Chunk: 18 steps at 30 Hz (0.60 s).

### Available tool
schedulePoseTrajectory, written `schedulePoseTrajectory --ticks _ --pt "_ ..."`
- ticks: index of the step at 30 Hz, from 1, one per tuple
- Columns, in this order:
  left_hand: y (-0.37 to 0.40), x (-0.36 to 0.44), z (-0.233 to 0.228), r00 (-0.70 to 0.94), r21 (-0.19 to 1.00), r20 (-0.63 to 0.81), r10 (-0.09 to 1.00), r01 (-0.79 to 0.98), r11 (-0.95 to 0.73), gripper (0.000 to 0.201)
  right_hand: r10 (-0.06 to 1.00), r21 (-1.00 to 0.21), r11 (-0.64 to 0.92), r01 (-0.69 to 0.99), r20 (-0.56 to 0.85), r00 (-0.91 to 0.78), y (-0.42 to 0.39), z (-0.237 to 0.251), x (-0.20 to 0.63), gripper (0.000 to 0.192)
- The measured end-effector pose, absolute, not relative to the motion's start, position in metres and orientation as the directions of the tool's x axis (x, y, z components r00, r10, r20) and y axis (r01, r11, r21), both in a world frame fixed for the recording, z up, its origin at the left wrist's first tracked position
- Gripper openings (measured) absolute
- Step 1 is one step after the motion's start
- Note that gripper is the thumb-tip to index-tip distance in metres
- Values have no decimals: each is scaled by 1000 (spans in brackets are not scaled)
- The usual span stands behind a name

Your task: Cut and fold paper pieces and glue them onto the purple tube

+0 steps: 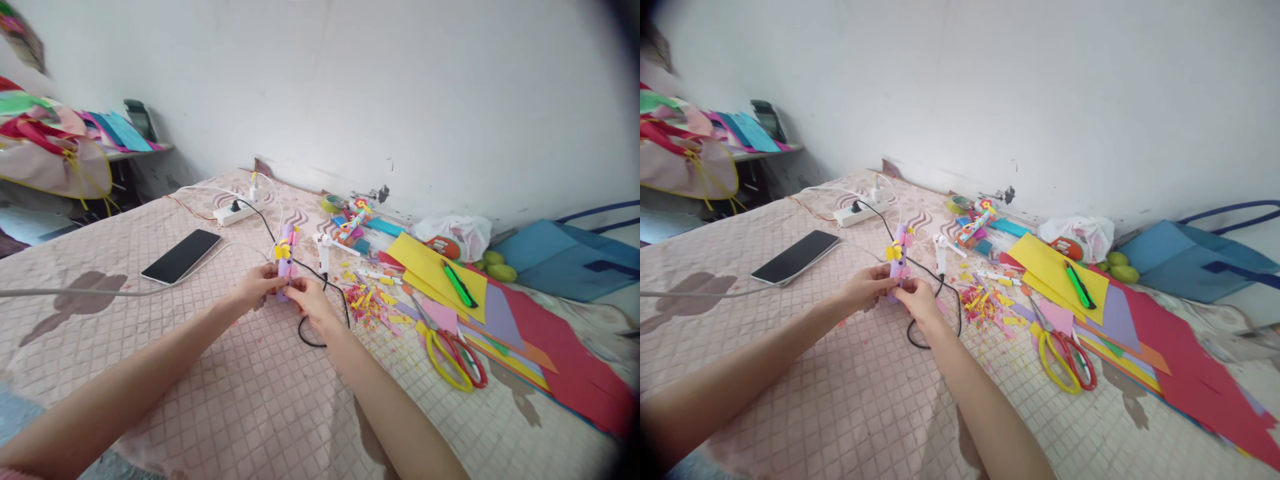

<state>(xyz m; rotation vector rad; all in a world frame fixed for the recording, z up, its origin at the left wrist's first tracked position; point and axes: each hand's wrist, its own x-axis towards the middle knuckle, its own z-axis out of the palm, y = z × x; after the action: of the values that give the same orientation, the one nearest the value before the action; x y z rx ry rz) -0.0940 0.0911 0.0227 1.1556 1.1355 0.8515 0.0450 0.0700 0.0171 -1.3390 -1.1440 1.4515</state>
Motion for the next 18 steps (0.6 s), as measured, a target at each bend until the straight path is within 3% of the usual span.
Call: schedulePoseTrajectory --ticks 7,14,18 --pt "95 -101 23 339 963 -238 910 -39 266 36 977 -986 -139 92 -151 -150 51 27 75 27" --pt "97 -104 19 286 945 -324 902 150 291 36 973 -981 -150 123 -168 -157 15 32 111 23" --pt "104 -105 16 301 957 -289 909 82 277 32 974 -982 -157 106 -172 -150 -1 29 127 21"
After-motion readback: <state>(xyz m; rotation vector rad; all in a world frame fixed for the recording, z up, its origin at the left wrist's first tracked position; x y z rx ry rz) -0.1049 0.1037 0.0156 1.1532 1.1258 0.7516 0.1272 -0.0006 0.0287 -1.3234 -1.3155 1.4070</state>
